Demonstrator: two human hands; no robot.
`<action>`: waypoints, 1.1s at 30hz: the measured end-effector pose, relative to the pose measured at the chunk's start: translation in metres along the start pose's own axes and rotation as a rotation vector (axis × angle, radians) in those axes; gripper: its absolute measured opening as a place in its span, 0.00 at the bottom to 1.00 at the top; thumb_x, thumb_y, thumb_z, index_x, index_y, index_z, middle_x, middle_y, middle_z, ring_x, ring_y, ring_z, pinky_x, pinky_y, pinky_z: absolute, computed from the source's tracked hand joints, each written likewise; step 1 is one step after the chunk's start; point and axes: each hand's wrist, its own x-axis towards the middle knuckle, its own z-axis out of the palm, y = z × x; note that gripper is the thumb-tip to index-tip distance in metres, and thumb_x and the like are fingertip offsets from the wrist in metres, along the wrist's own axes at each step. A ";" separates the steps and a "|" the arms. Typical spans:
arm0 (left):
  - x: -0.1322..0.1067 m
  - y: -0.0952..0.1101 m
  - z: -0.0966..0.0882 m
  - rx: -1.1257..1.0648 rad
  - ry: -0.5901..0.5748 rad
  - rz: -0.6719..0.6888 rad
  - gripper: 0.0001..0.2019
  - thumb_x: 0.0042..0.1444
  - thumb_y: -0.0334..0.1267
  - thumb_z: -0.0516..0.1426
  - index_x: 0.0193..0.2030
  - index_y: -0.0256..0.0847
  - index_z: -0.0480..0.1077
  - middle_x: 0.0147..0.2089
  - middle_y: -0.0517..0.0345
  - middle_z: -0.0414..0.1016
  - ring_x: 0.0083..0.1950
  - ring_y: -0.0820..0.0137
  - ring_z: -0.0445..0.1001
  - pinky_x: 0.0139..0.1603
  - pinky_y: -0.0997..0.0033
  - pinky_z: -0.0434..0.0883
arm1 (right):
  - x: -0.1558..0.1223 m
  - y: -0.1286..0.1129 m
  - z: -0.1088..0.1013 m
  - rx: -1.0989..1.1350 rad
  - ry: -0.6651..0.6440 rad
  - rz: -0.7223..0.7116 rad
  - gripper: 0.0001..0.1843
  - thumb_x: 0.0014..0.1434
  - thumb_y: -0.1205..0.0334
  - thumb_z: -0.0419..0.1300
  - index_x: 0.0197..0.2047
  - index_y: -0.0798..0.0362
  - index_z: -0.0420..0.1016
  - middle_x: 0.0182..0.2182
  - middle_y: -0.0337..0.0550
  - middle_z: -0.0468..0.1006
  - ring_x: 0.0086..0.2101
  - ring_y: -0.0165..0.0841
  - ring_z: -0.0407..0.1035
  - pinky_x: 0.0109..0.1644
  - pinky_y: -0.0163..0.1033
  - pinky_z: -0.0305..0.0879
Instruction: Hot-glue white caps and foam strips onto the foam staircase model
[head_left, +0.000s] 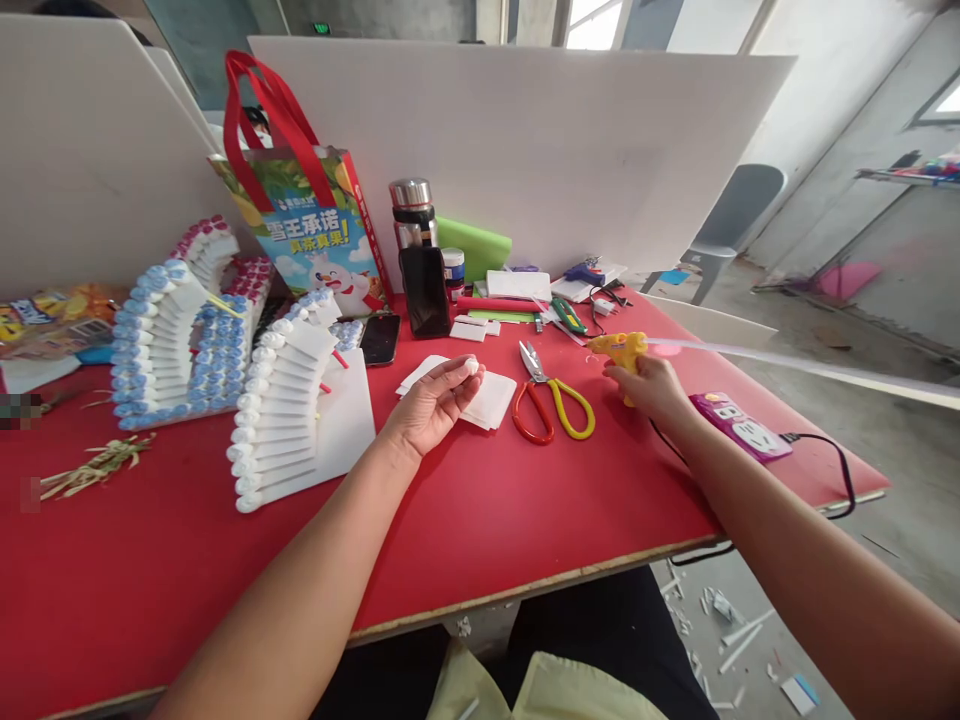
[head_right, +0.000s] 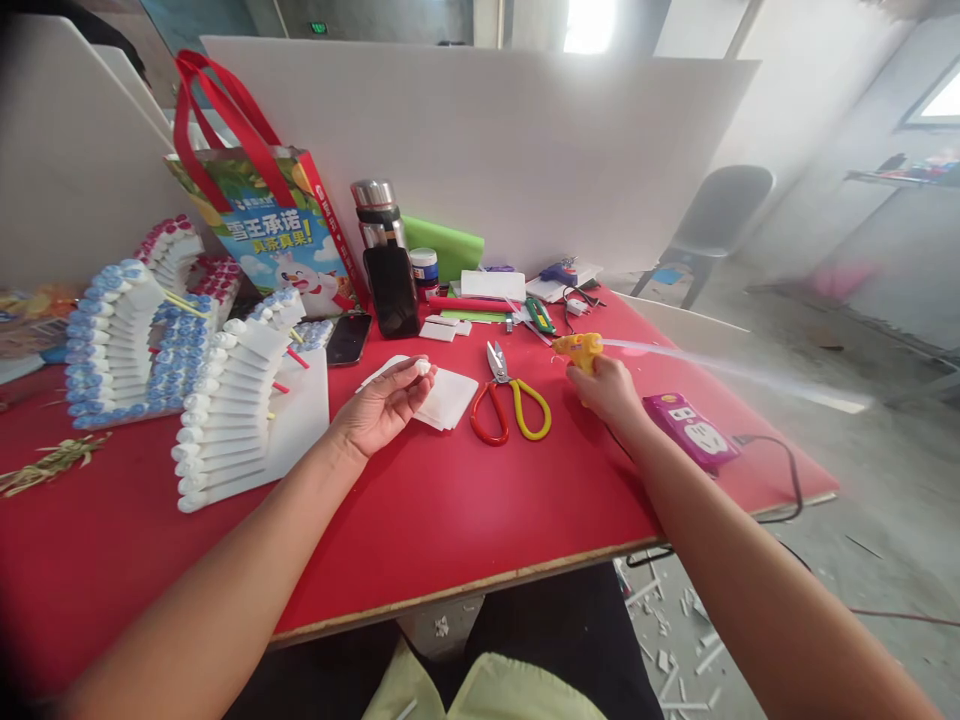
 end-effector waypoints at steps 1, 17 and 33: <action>0.000 0.000 0.000 -0.002 0.007 -0.003 0.08 0.53 0.24 0.66 0.41 0.31 0.81 0.39 0.50 0.83 0.41 0.72 0.82 0.45 0.80 0.80 | -0.005 -0.003 0.000 0.104 0.005 0.006 0.14 0.51 0.52 0.64 0.31 0.56 0.76 0.20 0.42 0.72 0.22 0.33 0.65 0.26 0.38 0.58; 0.005 0.002 -0.005 0.098 0.107 0.112 0.06 0.49 0.25 0.68 0.35 0.31 0.80 0.35 0.51 0.82 0.38 0.73 0.81 0.43 0.78 0.80 | -0.082 -0.075 0.046 0.677 -0.619 -0.340 0.21 0.65 0.47 0.60 0.28 0.55 0.72 0.19 0.39 0.69 0.22 0.29 0.60 0.28 0.38 0.53; 0.000 -0.003 0.004 0.238 0.102 0.134 0.11 0.44 0.27 0.72 0.35 0.31 0.78 0.36 0.49 0.82 0.40 0.70 0.81 0.48 0.72 0.78 | -0.083 -0.072 0.048 0.633 -0.674 -0.303 0.27 0.63 0.44 0.61 0.21 0.53 0.66 0.18 0.39 0.66 0.22 0.28 0.60 0.28 0.37 0.55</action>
